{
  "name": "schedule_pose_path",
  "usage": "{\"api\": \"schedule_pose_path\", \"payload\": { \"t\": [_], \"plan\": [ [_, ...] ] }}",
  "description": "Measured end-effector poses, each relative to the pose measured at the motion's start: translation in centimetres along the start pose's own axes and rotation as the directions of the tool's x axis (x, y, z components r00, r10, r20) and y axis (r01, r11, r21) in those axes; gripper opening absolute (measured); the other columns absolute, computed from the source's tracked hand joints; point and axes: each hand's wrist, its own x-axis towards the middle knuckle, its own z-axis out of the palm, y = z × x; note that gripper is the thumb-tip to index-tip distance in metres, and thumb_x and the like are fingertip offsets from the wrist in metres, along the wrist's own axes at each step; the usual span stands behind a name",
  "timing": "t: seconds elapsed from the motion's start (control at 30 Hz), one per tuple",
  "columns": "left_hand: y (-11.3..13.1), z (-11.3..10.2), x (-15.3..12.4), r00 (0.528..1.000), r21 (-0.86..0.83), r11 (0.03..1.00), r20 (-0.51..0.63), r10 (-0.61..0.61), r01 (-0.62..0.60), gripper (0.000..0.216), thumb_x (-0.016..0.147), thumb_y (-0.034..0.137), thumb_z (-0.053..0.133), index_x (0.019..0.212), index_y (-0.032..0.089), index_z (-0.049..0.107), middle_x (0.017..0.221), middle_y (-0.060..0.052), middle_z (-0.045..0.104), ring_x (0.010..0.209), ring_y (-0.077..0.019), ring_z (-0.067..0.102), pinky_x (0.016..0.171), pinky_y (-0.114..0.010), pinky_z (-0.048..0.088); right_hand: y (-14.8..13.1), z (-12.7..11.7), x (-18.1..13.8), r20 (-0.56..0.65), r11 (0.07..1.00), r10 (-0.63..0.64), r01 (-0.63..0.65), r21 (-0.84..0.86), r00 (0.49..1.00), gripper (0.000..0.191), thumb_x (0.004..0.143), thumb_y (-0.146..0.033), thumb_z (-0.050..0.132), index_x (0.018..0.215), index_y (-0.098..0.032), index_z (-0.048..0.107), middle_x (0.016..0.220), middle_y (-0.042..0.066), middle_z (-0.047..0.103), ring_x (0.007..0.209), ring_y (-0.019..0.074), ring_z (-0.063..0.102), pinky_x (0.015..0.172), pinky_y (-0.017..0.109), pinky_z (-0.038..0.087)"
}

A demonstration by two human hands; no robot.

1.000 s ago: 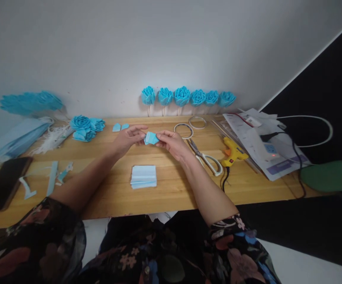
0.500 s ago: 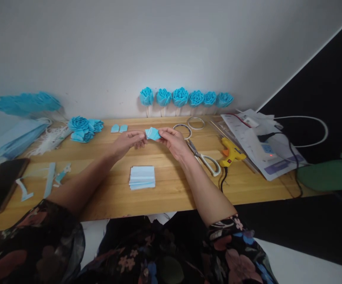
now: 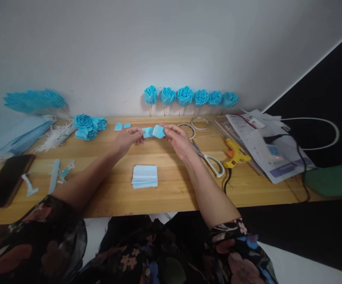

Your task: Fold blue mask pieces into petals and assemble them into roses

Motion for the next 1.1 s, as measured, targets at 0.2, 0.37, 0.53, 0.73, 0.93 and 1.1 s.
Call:
{"api": "schedule_pose_path", "payload": {
  "t": [0.2,0.37,0.53,0.73,0.93,1.1],
  "plan": [
    [0.3,0.0,0.0,0.997,-0.015,1.000,-0.068,0.021,-0.022,0.027,0.078,0.037,0.065,0.063,0.015,0.060,0.057,0.000,0.058,0.052,-0.0083,0.049,0.054,-0.021,0.039,-0.1,-0.1,-0.2,0.092,0.923,-0.107,0.133,-0.362,0.990,0.019,0.075,-0.038,0.073,0.084,-0.021,0.073,0.075,-0.001,0.067,0.070,0.0135,0.058,0.070,0.029,0.046],
    [0.0,0.2,0.2,0.998,0.001,0.999,-0.052,0.033,-0.033,0.028,0.076,0.042,0.069,0.069,0.015,0.063,0.060,0.000,0.062,0.056,-0.0089,0.054,0.054,-0.020,0.040,0.2,0.7,-0.5,0.153,0.833,-0.156,0.213,-0.511,0.976,0.027,0.077,-0.035,0.070,0.098,-0.019,0.069,0.078,0.000,0.069,0.071,0.0142,0.059,0.068,0.028,0.044],
    [-0.1,0.2,0.1,0.998,-0.007,0.998,-0.021,0.067,-0.067,0.035,0.075,0.049,0.071,0.070,0.015,0.064,0.061,0.000,0.064,0.058,-0.0100,0.057,0.056,-0.021,0.044,0.3,0.8,-0.3,0.130,0.839,-0.154,0.199,-0.507,0.980,0.045,0.077,-0.033,0.070,0.118,-0.019,0.059,0.074,-0.002,0.068,0.067,0.0137,0.058,0.065,0.028,0.042],
    [-0.1,0.2,-0.1,0.996,0.000,0.996,0.001,0.090,-0.090,0.036,0.075,0.051,0.069,0.070,0.016,0.064,0.061,0.000,0.064,0.057,-0.0101,0.056,0.057,-0.022,0.043,0.5,0.5,-0.2,0.121,0.833,-0.175,0.212,-0.511,0.977,0.053,0.078,-0.033,0.070,0.127,-0.021,0.055,0.073,-0.004,0.067,0.066,0.0132,0.058,0.066,0.028,0.042],
    [0.0,0.3,-0.2,0.994,0.018,0.995,0.044,0.097,-0.098,0.034,0.077,0.049,0.067,0.070,0.016,0.064,0.060,0.000,0.062,0.058,-0.0100,0.055,0.059,-0.023,0.042,0.7,0.5,-0.1,0.111,0.832,-0.178,0.210,-0.514,0.978,0.057,0.077,-0.035,0.071,0.129,-0.020,0.056,0.076,-0.002,0.068,0.068,0.0139,0.059,0.068,0.029,0.045],
    [0.3,0.4,-0.4,0.994,-0.001,0.996,0.058,0.091,-0.091,0.034,0.076,0.048,0.067,0.068,0.016,0.063,0.060,0.000,0.062,0.057,-0.0098,0.054,0.060,-0.024,0.043,1.0,0.4,0.1,0.084,0.833,-0.182,0.199,-0.516,0.980,0.056,0.076,-0.037,0.071,0.129,-0.019,0.059,0.074,-0.002,0.066,0.068,0.0134,0.057,0.066,0.029,0.045]
  ]
}}
